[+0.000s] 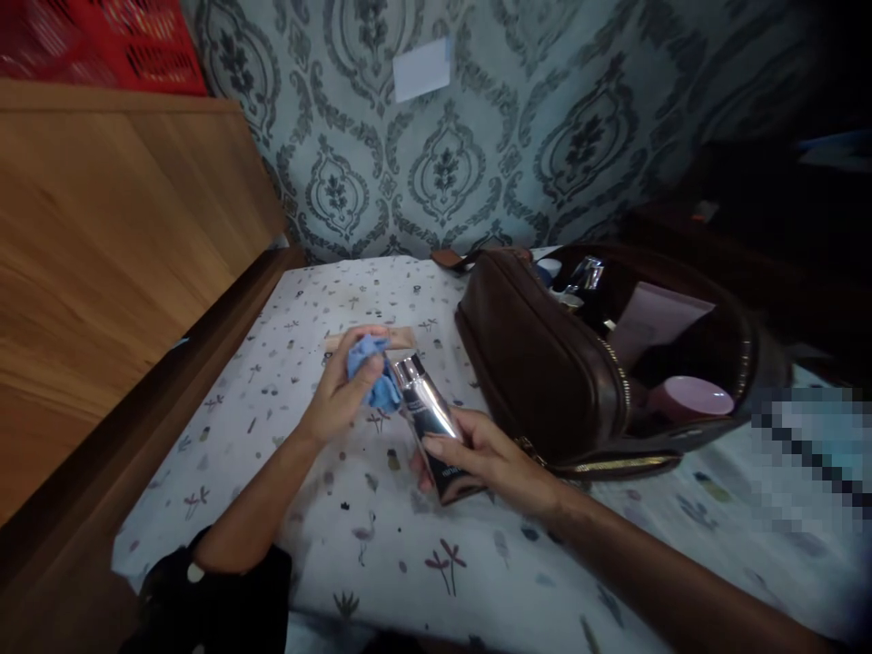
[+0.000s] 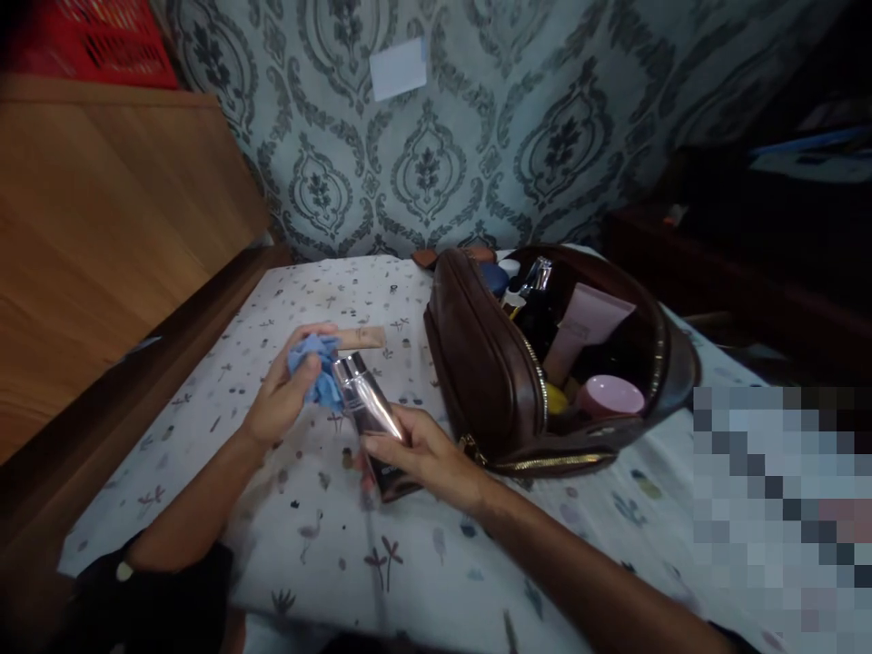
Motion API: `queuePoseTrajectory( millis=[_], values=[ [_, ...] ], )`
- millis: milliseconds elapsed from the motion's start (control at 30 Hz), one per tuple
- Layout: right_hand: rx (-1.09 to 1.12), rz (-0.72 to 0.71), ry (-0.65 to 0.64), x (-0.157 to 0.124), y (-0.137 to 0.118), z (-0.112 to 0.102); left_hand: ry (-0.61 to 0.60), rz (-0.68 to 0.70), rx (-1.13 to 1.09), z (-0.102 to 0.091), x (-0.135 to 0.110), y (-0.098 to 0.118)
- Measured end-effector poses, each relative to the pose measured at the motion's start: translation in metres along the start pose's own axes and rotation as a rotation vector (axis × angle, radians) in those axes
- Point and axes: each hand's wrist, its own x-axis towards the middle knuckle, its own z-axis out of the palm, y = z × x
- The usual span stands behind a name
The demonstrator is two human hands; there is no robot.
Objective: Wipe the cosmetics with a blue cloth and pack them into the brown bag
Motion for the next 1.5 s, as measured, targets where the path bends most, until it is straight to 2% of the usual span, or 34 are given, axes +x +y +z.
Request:
queuePoseTrajectory(
  millis=[33, 133, 200, 267, 467, 600, 733, 933, 1033, 1300, 1367, 1433, 1500],
  values=[
    [-0.009, 0.011, -0.025, -0.001, -0.002, 0.001, -0.019, 0.035, 0.033, -0.006, 0.001, 0.002],
    [-0.005, 0.043, -0.106, -0.003, -0.006, 0.002, -0.274, 0.122, 0.094, -0.019, 0.006, 0.006],
    [-0.009, 0.056, -0.161, -0.003, -0.005, 0.002, -0.372, 0.163, 0.110, -0.022, 0.008, 0.007],
    [-0.047, 0.045, -0.175, -0.002, -0.003, 0.002, -0.355, 0.146, 0.130, -0.022, 0.008, 0.008],
    [-0.337, -0.172, -0.060, 0.000, 0.003, 0.001, -0.247, -0.117, 0.154, -0.014, 0.003, 0.009],
    [-0.369, -0.213, -0.024, -0.001, 0.002, 0.002, -0.196, -0.119, 0.196, -0.012, 0.003, 0.012],
    [-0.280, -0.155, -0.031, 0.000, 0.003, 0.000, -0.224, -0.125, 0.243, -0.016, 0.007, 0.013],
    [-0.078, -0.056, -0.067, -0.001, 0.001, 0.000, -0.314, -0.036, 0.187, -0.029, 0.009, 0.011],
    [0.003, -0.046, -0.072, -0.003, -0.003, 0.002, -0.363, -0.048, 0.138, -0.031, 0.008, 0.011],
    [0.017, -0.060, -0.020, -0.002, -0.003, 0.003, -0.210, -0.053, 0.218, -0.019, 0.008, 0.008],
    [0.027, -0.062, -0.008, -0.002, -0.002, 0.003, -0.110, 0.016, 0.235, -0.016, 0.007, 0.010],
    [0.055, -0.069, -0.001, -0.001, -0.001, 0.004, -0.051, 0.159, 0.306, -0.015, 0.005, 0.012],
    [0.112, -0.067, -0.012, 0.000, 0.000, 0.003, -0.128, 0.281, 0.386, -0.016, 0.004, 0.015]
  ],
)
